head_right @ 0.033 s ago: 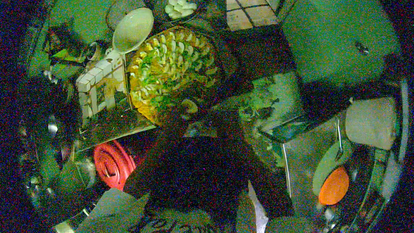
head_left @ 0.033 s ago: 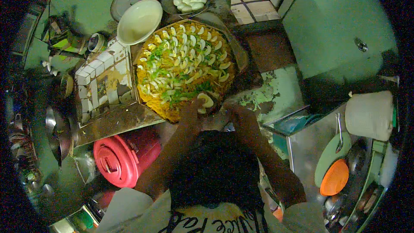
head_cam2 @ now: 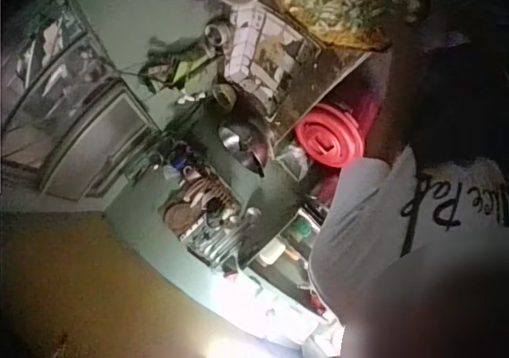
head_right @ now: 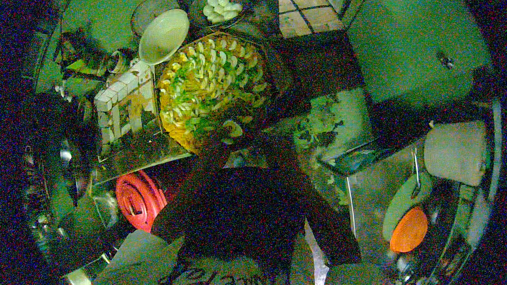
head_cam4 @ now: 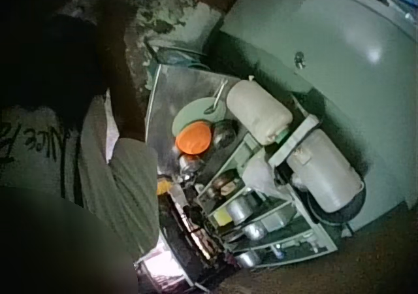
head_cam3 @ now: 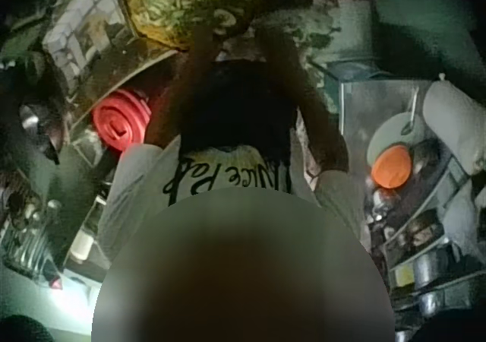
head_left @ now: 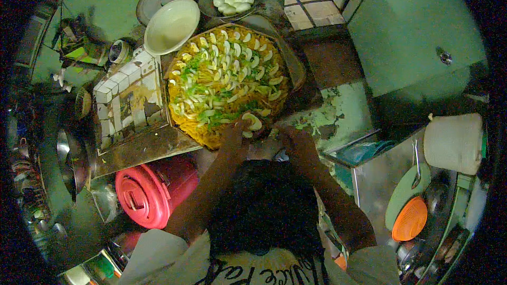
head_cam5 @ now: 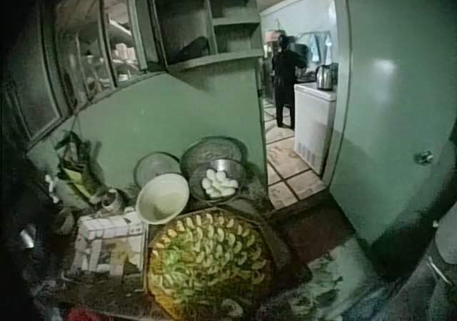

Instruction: The person arranges halved hard-boiled eggs in a circular pattern on a large tray of yellow rice topped with chopped green vegetables. The person then moves to a stove area, scoops chopped vegetables from a bowl, and places them into a pot of boiling water before returning to the tray.

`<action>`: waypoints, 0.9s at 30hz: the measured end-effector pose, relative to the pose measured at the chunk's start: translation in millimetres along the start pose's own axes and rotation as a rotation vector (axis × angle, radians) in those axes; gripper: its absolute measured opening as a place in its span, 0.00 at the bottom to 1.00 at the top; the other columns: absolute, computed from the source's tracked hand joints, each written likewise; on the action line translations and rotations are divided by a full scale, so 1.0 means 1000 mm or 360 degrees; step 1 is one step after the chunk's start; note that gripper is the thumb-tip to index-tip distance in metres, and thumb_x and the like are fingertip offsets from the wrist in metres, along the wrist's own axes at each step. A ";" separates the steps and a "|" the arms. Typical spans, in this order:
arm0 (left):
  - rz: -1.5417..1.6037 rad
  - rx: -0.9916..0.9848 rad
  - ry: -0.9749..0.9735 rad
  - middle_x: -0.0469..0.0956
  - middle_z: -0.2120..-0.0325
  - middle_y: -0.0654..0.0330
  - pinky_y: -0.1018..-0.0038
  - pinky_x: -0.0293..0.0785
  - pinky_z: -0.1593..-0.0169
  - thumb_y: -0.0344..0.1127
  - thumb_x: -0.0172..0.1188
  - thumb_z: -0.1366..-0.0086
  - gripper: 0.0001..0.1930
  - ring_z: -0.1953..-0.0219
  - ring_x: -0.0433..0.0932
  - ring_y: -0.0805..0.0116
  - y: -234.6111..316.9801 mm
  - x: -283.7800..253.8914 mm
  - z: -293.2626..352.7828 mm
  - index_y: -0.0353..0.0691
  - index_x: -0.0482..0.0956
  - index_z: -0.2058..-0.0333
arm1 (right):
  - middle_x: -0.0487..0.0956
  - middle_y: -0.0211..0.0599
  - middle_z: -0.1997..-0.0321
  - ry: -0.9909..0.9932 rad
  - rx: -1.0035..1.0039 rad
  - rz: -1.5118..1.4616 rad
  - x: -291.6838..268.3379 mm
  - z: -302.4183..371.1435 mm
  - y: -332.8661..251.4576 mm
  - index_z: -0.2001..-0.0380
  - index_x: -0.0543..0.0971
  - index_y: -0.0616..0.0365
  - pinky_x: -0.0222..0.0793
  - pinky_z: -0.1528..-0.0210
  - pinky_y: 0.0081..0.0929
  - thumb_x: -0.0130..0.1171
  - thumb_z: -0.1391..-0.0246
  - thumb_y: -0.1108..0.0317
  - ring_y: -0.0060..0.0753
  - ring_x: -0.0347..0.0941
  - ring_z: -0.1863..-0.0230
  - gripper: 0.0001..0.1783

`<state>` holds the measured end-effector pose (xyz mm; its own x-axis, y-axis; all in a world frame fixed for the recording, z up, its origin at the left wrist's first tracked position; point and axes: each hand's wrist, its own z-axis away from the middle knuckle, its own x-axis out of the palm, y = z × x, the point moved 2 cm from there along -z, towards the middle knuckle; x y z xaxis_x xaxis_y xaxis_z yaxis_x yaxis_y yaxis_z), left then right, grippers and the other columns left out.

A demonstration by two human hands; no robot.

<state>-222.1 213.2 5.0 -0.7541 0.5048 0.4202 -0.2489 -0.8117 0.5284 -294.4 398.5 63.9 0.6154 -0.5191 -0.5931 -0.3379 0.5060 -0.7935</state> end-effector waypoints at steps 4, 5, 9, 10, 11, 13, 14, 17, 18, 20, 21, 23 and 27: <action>0.0056 0.0128 -0.0072 0.77 0.57 0.50 0.62 0.83 0.57 0.29 0.54 0.36 0.17 0.56 0.80 0.55 0.001 0.010 -0.008 0.32 0.72 0.49 | 0.82 0.44 0.60 -0.0201 0.0509 -0.0770 -0.004 -0.018 0.005 0.51 0.78 0.58 0.74 0.60 0.39 0.47 0.34 0.61 0.40 0.79 0.63 0.16; 0.0071 0.0154 -0.0088 0.77 0.57 0.49 0.62 0.83 0.57 0.28 0.54 0.36 0.17 0.56 0.80 0.55 0.000 0.010 -0.009 0.32 0.71 0.48 | 0.82 0.44 0.60 -0.0229 0.0534 -0.0844 -0.005 -0.017 0.004 0.50 0.77 0.58 0.74 0.60 0.38 0.47 0.34 0.61 0.39 0.79 0.63 0.17; -0.0016 0.0279 -0.0191 0.77 0.56 0.51 0.66 0.81 0.54 0.28 0.52 0.34 0.17 0.54 0.79 0.56 -0.004 0.002 0.008 0.32 0.71 0.47 | 0.82 0.44 0.58 -0.0083 0.0265 -0.0613 0.013 0.024 -0.008 0.48 0.77 0.57 0.74 0.56 0.36 0.51 0.36 0.64 0.41 0.79 0.59 0.16; 0.0005 0.0271 -0.0196 0.77 0.56 0.51 0.67 0.80 0.54 0.28 0.52 0.34 0.16 0.54 0.79 0.56 -0.006 0.003 0.018 0.33 0.71 0.48 | 0.82 0.44 0.57 -0.0044 0.0235 -0.0572 0.017 0.030 -0.006 0.48 0.77 0.56 0.74 0.55 0.36 0.52 0.37 0.65 0.42 0.79 0.58 0.16; 0.0024 0.0262 -0.0202 0.77 0.56 0.51 0.69 0.80 0.53 0.28 0.51 0.34 0.16 0.54 0.79 0.57 -0.008 0.002 0.025 0.33 0.71 0.48 | 0.81 0.44 0.57 -0.0007 0.0210 -0.0531 0.023 0.036 -0.004 0.48 0.77 0.56 0.74 0.54 0.36 0.54 0.38 0.65 0.42 0.78 0.57 0.16; -0.0135 0.0161 -0.0043 0.77 0.56 0.52 0.69 0.79 0.52 0.28 0.51 0.34 0.15 0.54 0.79 0.58 -0.016 -0.012 0.028 0.34 0.72 0.49 | 0.81 0.45 0.55 -0.0009 0.0207 -0.0447 0.031 0.039 0.002 0.48 0.77 0.55 0.74 0.51 0.37 0.55 0.39 0.66 0.45 0.78 0.54 0.16; -0.0213 0.0117 0.0038 0.77 0.56 0.52 0.69 0.78 0.52 0.28 0.51 0.33 0.15 0.53 0.78 0.59 -0.018 -0.021 0.027 0.34 0.72 0.49 | 0.81 0.46 0.55 0.0008 0.0160 -0.0421 0.033 0.039 0.001 0.48 0.77 0.56 0.73 0.51 0.38 0.55 0.39 0.66 0.46 0.78 0.54 0.16; 0.0017 0.0052 -0.0027 0.77 0.56 0.51 0.67 0.78 0.52 0.27 0.56 0.36 0.14 0.53 0.78 0.58 -0.012 -0.034 0.021 0.35 0.74 0.51 | 0.81 0.47 0.55 0.0074 0.0046 -0.0284 0.037 0.031 0.000 0.49 0.78 0.57 0.73 0.49 0.39 0.53 0.38 0.66 0.50 0.77 0.54 0.15; -0.0779 0.0469 -0.0048 0.77 0.55 0.50 0.66 0.78 0.52 0.26 0.57 0.37 0.14 0.52 0.78 0.57 -0.004 -0.037 0.023 0.36 0.74 0.52 | 0.81 0.47 0.56 0.0100 0.0021 -0.0204 0.043 0.025 0.005 0.49 0.78 0.57 0.73 0.49 0.39 0.53 0.37 0.67 0.51 0.77 0.54 0.15; -0.1974 0.1100 -0.0126 0.77 0.55 0.48 0.65 0.78 0.52 0.24 0.60 0.39 0.15 0.52 0.78 0.55 0.012 -0.032 0.032 0.37 0.76 0.53 | 0.81 0.47 0.57 0.0171 -0.0113 0.0010 0.046 0.015 0.004 0.50 0.78 0.58 0.73 0.49 0.40 0.52 0.37 0.66 0.52 0.77 0.55 0.15; -0.2353 0.1358 -0.0143 0.77 0.54 0.47 0.64 0.78 0.52 0.24 0.62 0.40 0.15 0.51 0.78 0.54 0.018 -0.027 0.035 0.38 0.76 0.53 | 0.81 0.47 0.57 0.0218 -0.0222 0.0142 0.044 0.011 0.004 0.50 0.78 0.58 0.73 0.50 0.40 0.51 0.36 0.66 0.52 0.78 0.55 0.15; -0.2325 0.1461 -0.0234 0.76 0.53 0.46 0.63 0.78 0.51 0.22 0.64 0.42 0.16 0.51 0.78 0.51 0.030 -0.020 0.034 0.39 0.77 0.54 | 0.81 0.47 0.58 0.0155 -0.0068 -0.0187 0.043 0.010 -0.004 0.50 0.77 0.58 0.74 0.50 0.40 0.51 0.36 0.66 0.51 0.78 0.57 0.15; -0.1566 0.0985 -0.0149 0.76 0.54 0.47 0.63 0.78 0.49 0.24 0.60 0.38 0.13 0.53 0.78 0.48 0.016 -0.042 0.032 0.35 0.76 0.55 | 0.81 0.47 0.60 0.0082 0.0372 -0.0691 0.045 0.040 -0.041 0.51 0.77 0.59 0.74 0.53 0.38 0.53 0.37 0.66 0.47 0.79 0.59 0.15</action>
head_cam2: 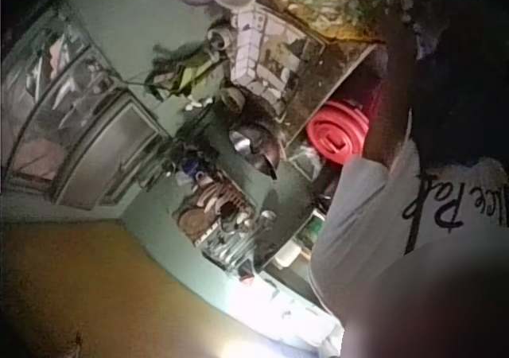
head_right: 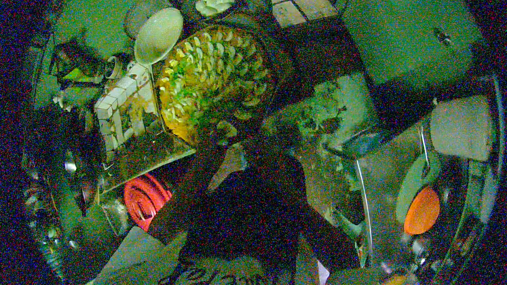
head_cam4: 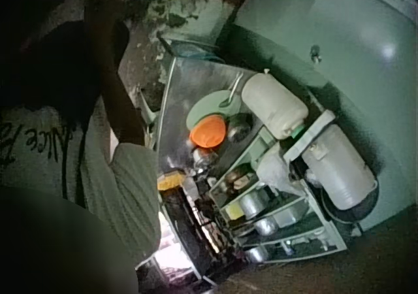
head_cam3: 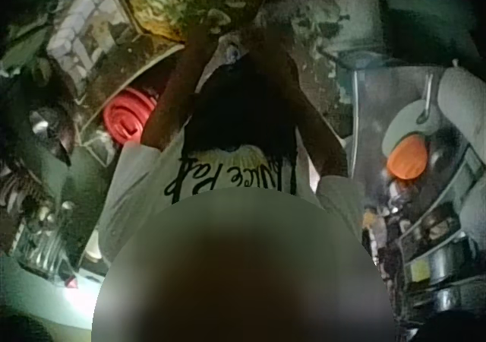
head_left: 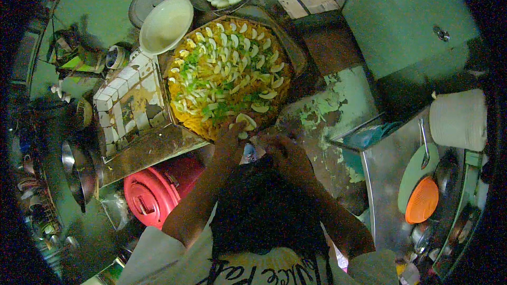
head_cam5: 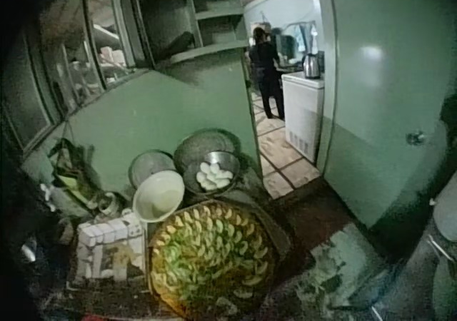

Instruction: The person arranges halved hard-boiled eggs in a circular pattern on a large tray of yellow rice topped with chopped green vegetables. The person then moves to a stove area, scoops chopped vegetables from a bowl, and places them into a pot of boiling water before returning to the tray.

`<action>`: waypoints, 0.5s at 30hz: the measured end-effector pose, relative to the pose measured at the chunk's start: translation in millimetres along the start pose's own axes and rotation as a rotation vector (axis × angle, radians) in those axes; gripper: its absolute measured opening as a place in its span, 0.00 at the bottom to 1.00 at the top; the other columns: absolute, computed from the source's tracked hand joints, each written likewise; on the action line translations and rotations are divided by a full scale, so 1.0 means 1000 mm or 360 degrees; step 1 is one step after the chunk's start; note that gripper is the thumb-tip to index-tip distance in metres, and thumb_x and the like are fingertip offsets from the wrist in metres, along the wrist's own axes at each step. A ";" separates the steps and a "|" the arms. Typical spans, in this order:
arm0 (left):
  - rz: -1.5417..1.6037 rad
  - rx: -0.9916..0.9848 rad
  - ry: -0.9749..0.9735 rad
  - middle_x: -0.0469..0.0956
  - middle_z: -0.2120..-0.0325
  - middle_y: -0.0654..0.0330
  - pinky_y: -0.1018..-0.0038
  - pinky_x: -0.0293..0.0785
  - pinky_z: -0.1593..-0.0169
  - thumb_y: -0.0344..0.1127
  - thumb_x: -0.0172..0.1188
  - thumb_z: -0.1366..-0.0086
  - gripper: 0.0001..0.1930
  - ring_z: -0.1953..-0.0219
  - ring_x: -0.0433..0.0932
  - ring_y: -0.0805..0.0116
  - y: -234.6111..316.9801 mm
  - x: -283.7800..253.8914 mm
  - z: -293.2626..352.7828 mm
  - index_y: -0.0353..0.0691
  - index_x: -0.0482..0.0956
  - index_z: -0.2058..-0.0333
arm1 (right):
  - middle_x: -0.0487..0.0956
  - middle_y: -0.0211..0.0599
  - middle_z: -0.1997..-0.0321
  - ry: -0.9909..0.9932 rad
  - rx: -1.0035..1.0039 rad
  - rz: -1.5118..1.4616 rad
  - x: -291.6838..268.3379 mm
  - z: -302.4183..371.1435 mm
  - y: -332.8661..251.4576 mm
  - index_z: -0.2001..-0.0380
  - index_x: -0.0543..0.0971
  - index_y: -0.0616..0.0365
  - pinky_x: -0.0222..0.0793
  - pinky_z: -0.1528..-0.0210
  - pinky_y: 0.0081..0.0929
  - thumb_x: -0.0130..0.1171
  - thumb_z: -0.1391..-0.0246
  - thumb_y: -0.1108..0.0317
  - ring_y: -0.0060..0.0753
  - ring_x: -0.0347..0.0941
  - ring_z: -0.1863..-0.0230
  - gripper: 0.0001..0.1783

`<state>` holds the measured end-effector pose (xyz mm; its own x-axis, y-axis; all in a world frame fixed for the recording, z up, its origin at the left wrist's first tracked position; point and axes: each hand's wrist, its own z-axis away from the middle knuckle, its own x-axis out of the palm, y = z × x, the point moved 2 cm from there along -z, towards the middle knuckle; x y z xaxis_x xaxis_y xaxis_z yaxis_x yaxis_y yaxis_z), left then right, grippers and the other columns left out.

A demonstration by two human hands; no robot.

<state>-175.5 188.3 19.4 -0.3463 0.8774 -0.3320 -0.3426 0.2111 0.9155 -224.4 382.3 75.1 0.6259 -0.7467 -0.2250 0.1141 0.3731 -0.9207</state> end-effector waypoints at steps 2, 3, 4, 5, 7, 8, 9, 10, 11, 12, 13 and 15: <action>0.1646 -0.0887 0.0135 0.76 0.54 0.47 0.62 0.78 0.49 0.26 0.59 0.37 0.13 0.54 0.79 0.47 -0.011 0.008 0.002 0.34 0.75 0.53 | 0.82 0.48 0.61 0.0059 -0.0041 0.0147 0.009 0.014 -0.002 0.51 0.77 0.60 0.74 0.53 0.37 0.54 0.38 0.66 0.46 0.80 0.60 0.15; 0.1590 -0.0851 0.0084 0.76 0.54 0.48 0.62 0.79 0.49 0.26 0.58 0.36 0.13 0.54 0.79 0.49 -0.012 0.005 0.006 0.34 0.74 0.52 | 0.82 0.48 0.61 0.0038 -0.0008 0.0109 0.012 0.016 0.000 0.51 0.77 0.60 0.74 0.54 0.37 0.54 0.38 0.66 0.46 0.80 0.59 0.15; 0.1528 -0.0811 0.0035 0.76 0.54 0.49 0.62 0.79 0.49 0.27 0.58 0.36 0.14 0.54 0.79 0.50 -0.011 0.001 0.011 0.33 0.74 0.52 | 0.82 0.49 0.61 0.0017 0.0021 0.0065 0.015 0.018 0.002 0.51 0.77 0.60 0.74 0.54 0.37 0.55 0.38 0.65 0.46 0.80 0.59 0.15; 0.1463 -0.0773 -0.0025 0.77 0.54 0.50 0.62 0.79 0.49 0.27 0.57 0.35 0.14 0.54 0.79 0.51 -0.007 -0.002 0.013 0.33 0.73 0.51 | 0.82 0.49 0.61 0.0072 -0.0032 0.0099 0.020 0.016 0.011 0.51 0.77 0.60 0.74 0.55 0.37 0.54 0.38 0.66 0.45 0.80 0.60 0.15; 0.0256 -0.0292 -0.0353 0.76 0.55 0.51 0.62 0.80 0.49 0.27 0.57 0.35 0.16 0.54 0.79 0.54 0.012 -0.024 0.011 0.33 0.71 0.49 | 0.82 0.48 0.63 0.0172 -0.0142 0.0172 0.032 0.008 0.027 0.51 0.77 0.60 0.74 0.56 0.36 0.54 0.37 0.66 0.43 0.80 0.61 0.15; 0.0252 -0.0268 -0.0375 0.76 0.55 0.51 0.62 0.80 0.49 0.27 0.57 0.35 0.16 0.54 0.79 0.55 0.014 -0.027 0.007 0.33 0.71 0.49 | 0.82 0.47 0.63 0.0198 -0.0137 0.0171 0.035 0.004 0.029 0.50 0.77 0.60 0.74 0.57 0.35 0.53 0.37 0.65 0.41 0.80 0.62 0.15; 0.0249 -0.0243 -0.0398 0.76 0.55 0.52 0.62 0.80 0.49 0.27 0.57 0.35 0.16 0.54 0.79 0.56 0.016 -0.030 0.002 0.33 0.71 0.49 | 0.82 0.46 0.63 0.0225 -0.0133 0.0169 0.038 -0.001 0.031 0.50 0.77 0.60 0.74 0.57 0.34 0.53 0.36 0.65 0.39 0.80 0.62 0.15; 0.0848 -0.0444 -0.0265 0.77 0.55 0.52 0.62 0.80 0.49 0.27 0.57 0.35 0.16 0.54 0.79 0.56 0.007 -0.029 -0.003 0.32 0.71 0.49 | 0.82 0.45 0.63 0.0196 -0.0059 0.0052 0.042 -0.007 0.029 0.50 0.77 0.60 0.74 0.58 0.33 0.53 0.36 0.64 0.37 0.79 0.63 0.15; 0.1444 -0.0644 -0.0134 0.77 0.55 0.52 0.62 0.80 0.49 0.27 0.57 0.35 0.16 0.54 0.79 0.56 0.002 -0.027 -0.006 0.32 0.71 0.49 | 0.82 0.43 0.63 0.0183 0.0023 -0.0068 0.044 -0.013 0.024 0.50 0.76 0.60 0.74 0.58 0.32 0.52 0.36 0.64 0.36 0.79 0.63 0.15; 0.1431 -0.0673 -0.0116 0.76 0.55 0.51 0.63 0.80 0.49 0.27 0.58 0.36 0.17 0.54 0.79 0.56 -0.002 -0.027 -0.009 0.32 0.71 0.49 | 0.82 0.42 0.63 0.0132 0.0186 -0.0308 0.045 -0.016 0.021 0.50 0.76 0.61 0.74 0.59 0.31 0.52 0.35 0.63 0.34 0.79 0.63 0.16; 0.1420 -0.0709 -0.0105 0.76 0.55 0.51 0.63 0.81 0.49 0.27 0.58 0.36 0.17 0.55 0.79 0.56 -0.004 -0.027 -0.012 0.32 0.71 0.49 | 0.82 0.41 0.63 0.0084 0.0356 -0.0547 0.046 -0.015 0.014 0.50 0.76 0.61 0.75 0.59 0.30 0.52 0.35 0.63 0.32 0.79 0.64 0.16; 0.1378 -0.0736 -0.0080 0.76 0.56 0.51 0.63 0.81 0.50 0.27 0.59 0.37 0.18 0.55 0.79 0.56 -0.010 -0.029 -0.012 0.32 0.71 0.49 | 0.82 0.41 0.62 0.0042 0.0379 -0.0540 0.050 -0.002 -0.010 0.50 0.76 0.62 0.75 0.60 0.29 0.52 0.35 0.62 0.32 0.79 0.64 0.17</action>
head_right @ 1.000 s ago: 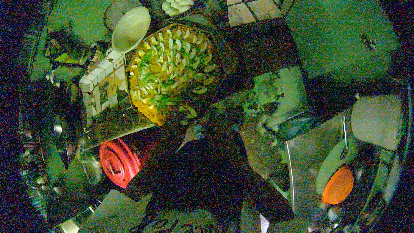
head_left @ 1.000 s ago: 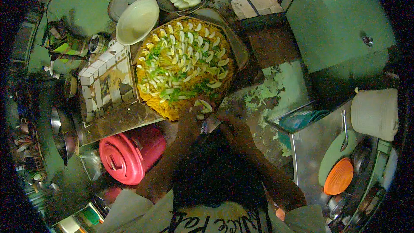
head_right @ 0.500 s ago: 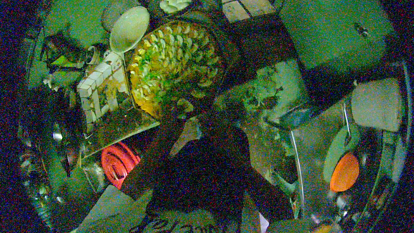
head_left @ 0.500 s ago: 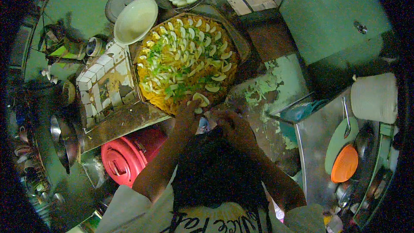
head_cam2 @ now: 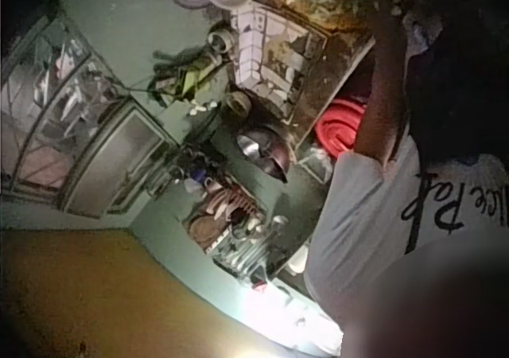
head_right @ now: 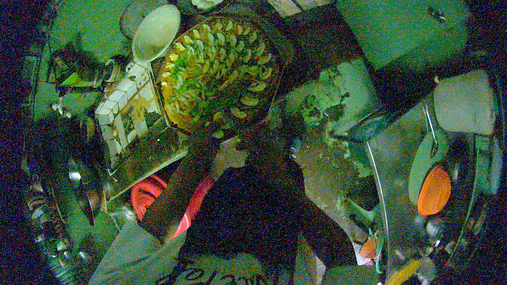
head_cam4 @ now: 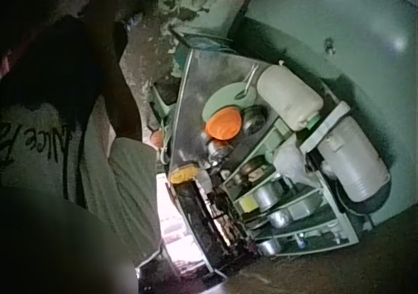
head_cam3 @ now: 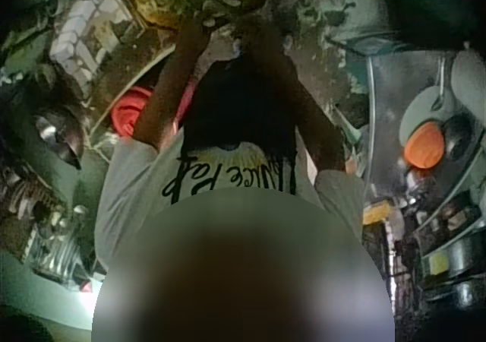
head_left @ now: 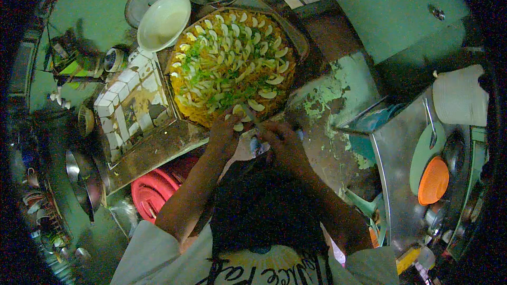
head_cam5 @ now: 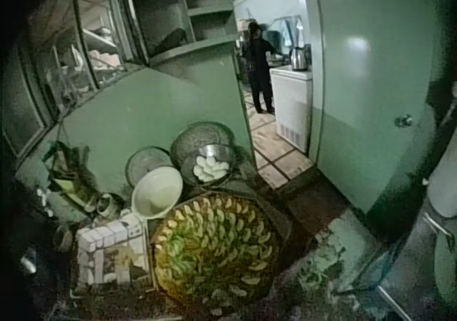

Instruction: The person arranges halved hard-boiled eggs in a circular pattern on a large tray of yellow rice topped with chopped green vegetables. The person then moves to a stove area, scoops chopped vegetables from a bowl, and places them into a pot of boiling water before returning to the tray.

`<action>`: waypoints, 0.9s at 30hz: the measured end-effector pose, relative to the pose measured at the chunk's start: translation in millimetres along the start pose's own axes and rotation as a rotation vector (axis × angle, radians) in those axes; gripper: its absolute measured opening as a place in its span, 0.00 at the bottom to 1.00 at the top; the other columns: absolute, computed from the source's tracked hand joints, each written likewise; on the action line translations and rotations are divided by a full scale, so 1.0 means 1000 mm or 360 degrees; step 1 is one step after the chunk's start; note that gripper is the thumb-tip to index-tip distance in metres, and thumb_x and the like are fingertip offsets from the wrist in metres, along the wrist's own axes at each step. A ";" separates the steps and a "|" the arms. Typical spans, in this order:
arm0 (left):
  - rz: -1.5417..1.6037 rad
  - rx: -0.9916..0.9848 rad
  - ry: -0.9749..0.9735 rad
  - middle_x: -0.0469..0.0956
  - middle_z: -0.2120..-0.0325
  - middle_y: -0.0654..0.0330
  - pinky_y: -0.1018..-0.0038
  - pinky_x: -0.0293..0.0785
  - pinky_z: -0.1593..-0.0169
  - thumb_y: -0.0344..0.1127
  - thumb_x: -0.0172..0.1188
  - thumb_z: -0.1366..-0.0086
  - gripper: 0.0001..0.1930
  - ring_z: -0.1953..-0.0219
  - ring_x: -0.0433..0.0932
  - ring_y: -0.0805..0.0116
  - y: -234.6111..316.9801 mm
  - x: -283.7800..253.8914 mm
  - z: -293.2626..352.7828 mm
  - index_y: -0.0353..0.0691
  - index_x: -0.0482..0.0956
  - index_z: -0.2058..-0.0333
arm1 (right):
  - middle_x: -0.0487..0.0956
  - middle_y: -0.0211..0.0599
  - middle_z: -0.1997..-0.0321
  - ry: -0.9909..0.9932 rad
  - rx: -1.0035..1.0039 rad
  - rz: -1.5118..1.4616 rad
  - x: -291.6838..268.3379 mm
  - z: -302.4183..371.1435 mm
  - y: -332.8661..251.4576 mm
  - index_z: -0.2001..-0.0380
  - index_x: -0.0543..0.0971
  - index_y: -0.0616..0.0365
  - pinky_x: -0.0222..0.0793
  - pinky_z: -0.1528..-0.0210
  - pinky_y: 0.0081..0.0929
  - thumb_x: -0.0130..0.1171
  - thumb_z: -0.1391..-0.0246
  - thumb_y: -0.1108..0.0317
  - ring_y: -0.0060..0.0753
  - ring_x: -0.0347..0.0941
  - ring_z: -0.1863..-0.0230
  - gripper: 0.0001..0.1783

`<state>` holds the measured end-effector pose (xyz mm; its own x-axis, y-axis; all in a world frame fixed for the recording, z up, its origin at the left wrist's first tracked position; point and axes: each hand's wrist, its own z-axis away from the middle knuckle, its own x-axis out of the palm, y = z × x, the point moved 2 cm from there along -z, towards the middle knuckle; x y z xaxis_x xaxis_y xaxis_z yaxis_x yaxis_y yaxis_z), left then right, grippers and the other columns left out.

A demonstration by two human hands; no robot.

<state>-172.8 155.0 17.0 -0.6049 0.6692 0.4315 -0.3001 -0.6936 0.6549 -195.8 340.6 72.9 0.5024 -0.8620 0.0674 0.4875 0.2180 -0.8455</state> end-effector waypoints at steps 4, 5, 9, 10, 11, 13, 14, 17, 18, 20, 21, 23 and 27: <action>-0.0108 -0.0067 0.0145 0.76 0.56 0.50 0.63 0.82 0.51 0.27 0.59 0.37 0.18 0.55 0.79 0.56 0.000 -0.009 0.019 0.31 0.71 0.49 | 0.82 0.41 0.61 0.0123 -0.0557 0.0210 0.016 0.018 0.035 0.50 0.76 0.62 0.76 0.64 0.29 0.52 0.34 0.62 0.31 0.79 0.69 0.17; -0.0127 -0.0099 0.0215 0.76 0.56 0.50 0.63 0.82 0.52 0.27 0.60 0.37 0.18 0.55 0.79 0.56 0.002 -0.009 0.024 0.31 0.71 0.49 | 0.82 0.41 0.61 0.0107 -0.0500 0.0232 0.017 0.016 0.042 0.50 0.75 0.62 0.76 0.64 0.30 0.52 0.34 0.62 0.32 0.79 0.69 0.16; -0.0153 0.0000 0.0081 0.76 0.53 0.49 0.63 0.82 0.52 0.27 0.60 0.37 0.18 0.52 0.78 0.55 0.017 -0.018 0.027 0.31 0.72 0.49 | 0.81 0.42 0.61 0.0168 -0.0542 0.0348 0.025 0.002 0.057 0.50 0.75 0.60 0.75 0.66 0.31 0.51 0.34 0.63 0.31 0.78 0.70 0.15; -0.0154 0.0026 0.0049 0.76 0.53 0.49 0.63 0.82 0.52 0.27 0.60 0.37 0.18 0.51 0.78 0.54 0.020 -0.021 0.026 0.31 0.72 0.49 | 0.81 0.42 0.61 0.0179 -0.0507 0.0335 0.028 -0.001 0.054 0.49 0.75 0.60 0.75 0.67 0.31 0.51 0.34 0.63 0.30 0.78 0.70 0.15; -0.0155 0.0050 0.0018 0.75 0.52 0.49 0.63 0.82 0.52 0.26 0.60 0.37 0.18 0.51 0.77 0.54 0.022 -0.023 0.026 0.31 0.72 0.48 | 0.81 0.42 0.61 0.0189 -0.0470 0.0322 0.032 -0.003 0.046 0.49 0.75 0.59 0.74 0.68 0.30 0.51 0.34 0.64 0.29 0.78 0.70 0.15; -0.0158 0.0023 -0.0017 0.76 0.52 0.49 0.63 0.81 0.50 0.27 0.58 0.36 0.17 0.51 0.77 0.54 0.025 -0.025 0.023 0.31 0.72 0.48 | 0.81 0.41 0.61 0.0149 -0.0173 0.0183 0.036 -0.005 0.034 0.48 0.74 0.59 0.73 0.71 0.28 0.52 0.34 0.64 0.26 0.77 0.71 0.16; -0.0159 0.0009 -0.0037 0.76 0.52 0.49 0.62 0.81 0.50 0.27 0.58 0.35 0.17 0.50 0.77 0.54 0.026 -0.025 0.021 0.31 0.72 0.48 | 0.81 0.41 0.61 0.0120 -0.0109 0.0065 0.037 -0.006 0.033 0.48 0.74 0.59 0.72 0.72 0.27 0.52 0.35 0.64 0.24 0.76 0.72 0.15; -0.0156 -0.0033 -0.0094 0.76 0.52 0.48 0.62 0.80 0.48 0.27 0.56 0.33 0.16 0.50 0.77 0.55 0.028 -0.029 0.014 0.31 0.72 0.48 | 0.80 0.39 0.62 0.0068 -0.0060 -0.0063 0.042 0.000 0.028 0.50 0.74 0.59 0.70 0.73 0.24 0.53 0.35 0.64 0.22 0.75 0.74 0.15; -0.0164 -0.0016 -0.0099 0.76 0.52 0.48 0.62 0.80 0.48 0.27 0.55 0.33 0.16 0.51 0.78 0.55 0.027 -0.035 0.013 0.30 0.72 0.48 | 0.80 0.39 0.62 0.0067 -0.0136 0.0046 0.050 0.014 0.020 0.50 0.74 0.59 0.70 0.73 0.24 0.53 0.35 0.64 0.23 0.74 0.74 0.15; -0.0189 0.0005 -0.0133 0.76 0.53 0.48 0.62 0.80 0.48 0.26 0.53 0.32 0.15 0.51 0.78 0.54 0.023 -0.046 0.014 0.29 0.72 0.48 | 0.80 0.37 0.62 0.0207 -0.0397 0.0175 0.062 0.027 0.029 0.49 0.74 0.59 0.70 0.73 0.24 0.53 0.36 0.64 0.24 0.74 0.74 0.15; -0.0177 -0.0033 -0.0132 0.76 0.53 0.48 0.62 0.80 0.48 0.26 0.53 0.32 0.15 0.52 0.79 0.54 0.021 -0.049 0.016 0.29 0.71 0.48 | 0.80 0.37 0.62 0.0337 -0.0588 0.0198 0.068 0.021 0.050 0.49 0.74 0.59 0.70 0.73 0.24 0.53 0.36 0.63 0.24 0.74 0.74 0.16; -0.0152 -0.0096 -0.0103 0.76 0.53 0.47 0.62 0.81 0.50 0.25 0.53 0.33 0.15 0.53 0.80 0.54 0.022 -0.055 0.023 0.27 0.71 0.49 | 0.80 0.36 0.61 0.0393 -0.0787 0.0310 0.072 0.015 0.062 0.48 0.73 0.59 0.70 0.72 0.24 0.53 0.36 0.63 0.25 0.74 0.75 0.17; -0.0596 -0.0017 -0.0019 0.77 0.54 0.47 0.62 0.81 0.50 0.24 0.53 0.34 0.15 0.54 0.80 0.54 0.043 -0.062 0.021 0.28 0.71 0.49 | 0.80 0.35 0.59 0.0203 -0.0469 0.0263 0.077 0.001 0.065 0.48 0.73 0.59 0.71 0.73 0.24 0.52 0.35 0.62 0.25 0.74 0.76 0.17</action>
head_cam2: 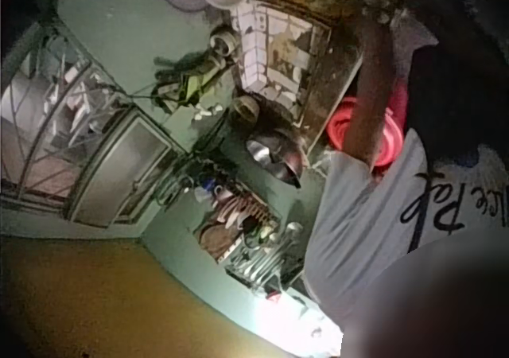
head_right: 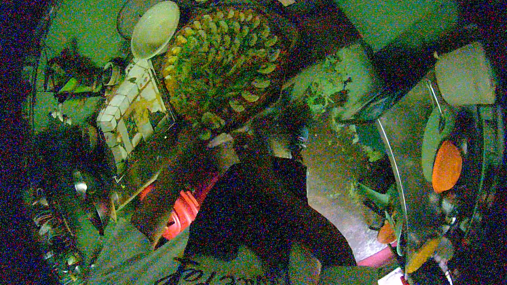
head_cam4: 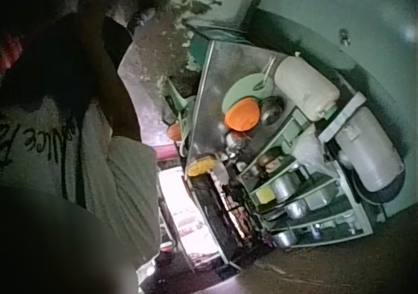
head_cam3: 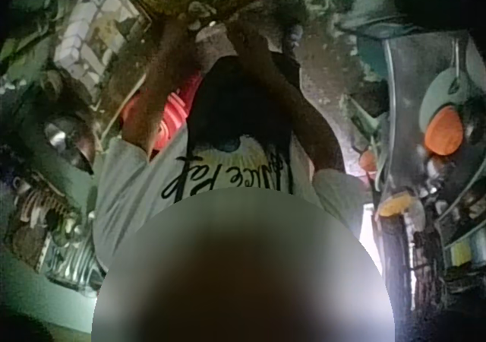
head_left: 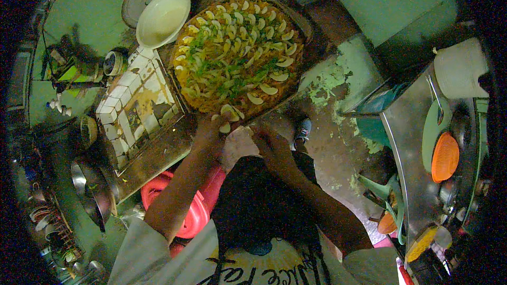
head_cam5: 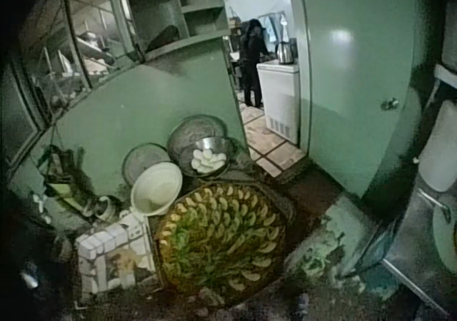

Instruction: The person arranges halved hard-boiled eggs in a circular pattern on a large tray of yellow rice topped with chopped green vegetables. The person then moves to a stove area, scoops chopped vegetables from a bowl, and places them into a pot of boiling water before returning to the tray.

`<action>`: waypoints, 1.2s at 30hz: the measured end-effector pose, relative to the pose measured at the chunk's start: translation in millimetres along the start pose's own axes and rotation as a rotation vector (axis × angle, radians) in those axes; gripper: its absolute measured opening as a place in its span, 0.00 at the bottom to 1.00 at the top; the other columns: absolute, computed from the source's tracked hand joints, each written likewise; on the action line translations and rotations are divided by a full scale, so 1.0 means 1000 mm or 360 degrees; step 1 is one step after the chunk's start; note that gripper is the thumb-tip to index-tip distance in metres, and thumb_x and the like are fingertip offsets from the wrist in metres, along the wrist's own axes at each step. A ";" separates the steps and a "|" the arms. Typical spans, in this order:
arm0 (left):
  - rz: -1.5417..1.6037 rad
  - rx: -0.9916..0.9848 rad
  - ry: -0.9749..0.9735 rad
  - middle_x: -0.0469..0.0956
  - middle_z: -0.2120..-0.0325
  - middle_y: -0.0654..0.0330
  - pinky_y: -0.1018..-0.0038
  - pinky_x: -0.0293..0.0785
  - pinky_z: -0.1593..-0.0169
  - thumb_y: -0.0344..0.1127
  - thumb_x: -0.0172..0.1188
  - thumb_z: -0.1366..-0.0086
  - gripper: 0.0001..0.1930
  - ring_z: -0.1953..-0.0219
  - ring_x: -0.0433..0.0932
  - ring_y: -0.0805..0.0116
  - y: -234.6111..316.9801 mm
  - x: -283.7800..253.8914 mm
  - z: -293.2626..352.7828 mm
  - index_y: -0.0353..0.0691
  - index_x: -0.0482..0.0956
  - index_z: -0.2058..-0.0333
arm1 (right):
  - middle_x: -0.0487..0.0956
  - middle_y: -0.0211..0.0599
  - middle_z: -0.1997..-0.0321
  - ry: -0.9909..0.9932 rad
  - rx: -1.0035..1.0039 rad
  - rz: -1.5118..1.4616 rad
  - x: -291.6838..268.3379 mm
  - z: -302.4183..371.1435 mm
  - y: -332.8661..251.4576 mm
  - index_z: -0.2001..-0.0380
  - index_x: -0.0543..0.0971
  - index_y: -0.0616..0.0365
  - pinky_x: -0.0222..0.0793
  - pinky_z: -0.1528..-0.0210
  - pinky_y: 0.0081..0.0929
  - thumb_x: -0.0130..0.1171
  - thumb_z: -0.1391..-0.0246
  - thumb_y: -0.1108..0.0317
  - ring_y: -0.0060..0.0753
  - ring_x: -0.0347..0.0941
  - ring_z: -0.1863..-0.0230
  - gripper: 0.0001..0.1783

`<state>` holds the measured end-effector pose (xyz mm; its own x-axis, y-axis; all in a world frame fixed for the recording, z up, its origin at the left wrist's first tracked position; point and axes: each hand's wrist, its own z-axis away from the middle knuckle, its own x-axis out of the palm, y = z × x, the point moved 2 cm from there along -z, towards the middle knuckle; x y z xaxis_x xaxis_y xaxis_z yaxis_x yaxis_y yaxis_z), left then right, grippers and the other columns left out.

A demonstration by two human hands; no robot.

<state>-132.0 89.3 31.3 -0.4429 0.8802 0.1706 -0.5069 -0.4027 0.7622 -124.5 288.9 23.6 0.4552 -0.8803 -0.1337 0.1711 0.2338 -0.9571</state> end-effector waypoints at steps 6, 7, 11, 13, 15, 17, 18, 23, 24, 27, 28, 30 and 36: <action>0.0281 0.0010 -0.0073 0.78 0.55 0.48 0.64 0.81 0.50 0.25 0.56 0.35 0.16 0.53 0.80 0.56 0.003 -0.015 -0.014 0.30 0.73 0.49 | 0.79 0.37 0.61 -0.0074 0.0468 -0.0610 0.014 -0.004 -0.044 0.52 0.74 0.58 0.69 0.75 0.23 0.51 0.34 0.61 0.24 0.72 0.77 0.14; 0.0281 0.0022 -0.0075 0.78 0.56 0.48 0.64 0.81 0.50 0.25 0.56 0.36 0.16 0.53 0.80 0.57 0.003 -0.014 -0.011 0.31 0.73 0.49 | 0.79 0.37 0.61 -0.0061 0.0473 -0.0580 0.014 0.003 -0.055 0.52 0.74 0.58 0.68 0.75 0.23 0.51 0.34 0.61 0.24 0.72 0.76 0.14; 0.0114 -0.0087 -0.0027 0.78 0.55 0.48 0.64 0.82 0.52 0.26 0.58 0.36 0.16 0.53 0.80 0.57 -0.007 -0.038 -0.014 0.32 0.74 0.50 | 0.77 0.37 0.60 -0.0071 0.0236 -0.0333 0.030 0.016 -0.026 0.51 0.74 0.58 0.69 0.73 0.22 0.51 0.34 0.62 0.22 0.72 0.74 0.14; 0.0153 -0.0131 -0.0031 0.78 0.55 0.49 0.65 0.82 0.52 0.27 0.58 0.36 0.16 0.54 0.80 0.57 -0.005 -0.044 -0.012 0.33 0.73 0.49 | 0.77 0.38 0.59 -0.0052 0.0096 -0.0194 0.034 0.012 -0.017 0.51 0.74 0.58 0.69 0.72 0.22 0.52 0.34 0.62 0.22 0.72 0.73 0.15; 0.0184 -0.0183 -0.0041 0.78 0.55 0.49 0.66 0.82 0.52 0.27 0.58 0.36 0.17 0.55 0.81 0.57 0.008 -0.043 -0.007 0.34 0.73 0.48 | 0.77 0.37 0.60 0.0010 0.0029 -0.0249 0.045 0.008 -0.012 0.49 0.74 0.59 0.69 0.73 0.21 0.51 0.34 0.62 0.22 0.72 0.73 0.15; 0.0224 -0.0220 -0.0041 0.78 0.56 0.49 0.66 0.82 0.53 0.28 0.58 0.35 0.17 0.55 0.81 0.57 0.021 -0.041 -0.002 0.34 0.73 0.47 | 0.77 0.37 0.60 0.0031 0.0082 -0.0451 0.054 -0.002 -0.011 0.48 0.73 0.59 0.69 0.73 0.21 0.51 0.34 0.62 0.21 0.72 0.74 0.16; 0.0208 -0.0172 -0.0030 0.78 0.56 0.49 0.66 0.82 0.53 0.28 0.58 0.35 0.17 0.56 0.81 0.57 0.025 -0.039 -0.001 0.35 0.72 0.47 | 0.77 0.37 0.61 0.0030 0.0176 -0.0627 0.058 -0.009 -0.009 0.47 0.72 0.59 0.69 0.74 0.20 0.52 0.34 0.62 0.21 0.72 0.74 0.17; 0.0066 -0.0142 0.0011 0.77 0.56 0.50 0.66 0.83 0.54 0.29 0.58 0.34 0.18 0.55 0.80 0.58 0.021 -0.055 -0.007 0.33 0.71 0.46 | 0.77 0.34 0.62 -0.0117 0.0419 -0.0951 0.062 0.001 -0.054 0.45 0.71 0.57 0.69 0.75 0.19 0.53 0.35 0.64 0.19 0.70 0.75 0.17; 0.0103 -0.0123 0.0001 0.77 0.56 0.50 0.66 0.83 0.55 0.29 0.58 0.34 0.18 0.56 0.81 0.58 0.018 -0.060 -0.009 0.32 0.71 0.46 | 0.77 0.34 0.62 -0.0134 0.0400 -0.0867 0.070 0.006 -0.045 0.45 0.71 0.57 0.69 0.75 0.19 0.53 0.35 0.65 0.19 0.70 0.75 0.17; -0.0197 -0.0043 -0.0051 0.77 0.56 0.50 0.66 0.83 0.56 0.31 0.58 0.34 0.19 0.57 0.81 0.58 0.028 -0.062 -0.006 0.30 0.70 0.46 | 0.77 0.32 0.61 -0.0032 0.0239 -0.0671 0.089 0.005 -0.007 0.46 0.71 0.56 0.68 0.75 0.19 0.54 0.35 0.65 0.18 0.69 0.74 0.17; -0.0562 -0.0001 -0.0069 0.77 0.56 0.50 0.66 0.83 0.56 0.31 0.58 0.34 0.19 0.57 0.81 0.58 0.046 -0.055 0.003 0.30 0.70 0.46 | 0.77 0.31 0.61 0.0029 0.0176 -0.0617 0.093 0.001 0.005 0.46 0.71 0.56 0.68 0.75 0.19 0.54 0.35 0.65 0.18 0.69 0.74 0.16; -0.0758 0.0004 -0.0044 0.77 0.56 0.50 0.67 0.83 0.57 0.33 0.58 0.34 0.20 0.57 0.81 0.58 0.057 -0.063 0.009 0.30 0.70 0.46 | 0.77 0.31 0.62 -0.0021 0.0222 -0.0714 0.105 -0.006 0.008 0.46 0.71 0.56 0.68 0.75 0.19 0.53 0.35 0.65 0.18 0.69 0.74 0.16; -0.0614 -0.0170 0.0131 0.78 0.57 0.51 0.68 0.82 0.59 0.37 0.60 0.34 0.23 0.59 0.81 0.59 0.069 -0.066 -0.005 0.32 0.69 0.44 | 0.77 0.31 0.62 -0.0021 0.0515 -0.1234 0.118 -0.033 -0.018 0.45 0.70 0.57 0.68 0.75 0.20 0.50 0.33 0.65 0.19 0.71 0.73 0.16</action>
<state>-141.6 1.8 69.3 -0.2606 0.9506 -0.1689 -0.7193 -0.0745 0.6907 -102.4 167.0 16.1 0.1147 -0.8360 0.5366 0.6811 -0.3270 -0.6551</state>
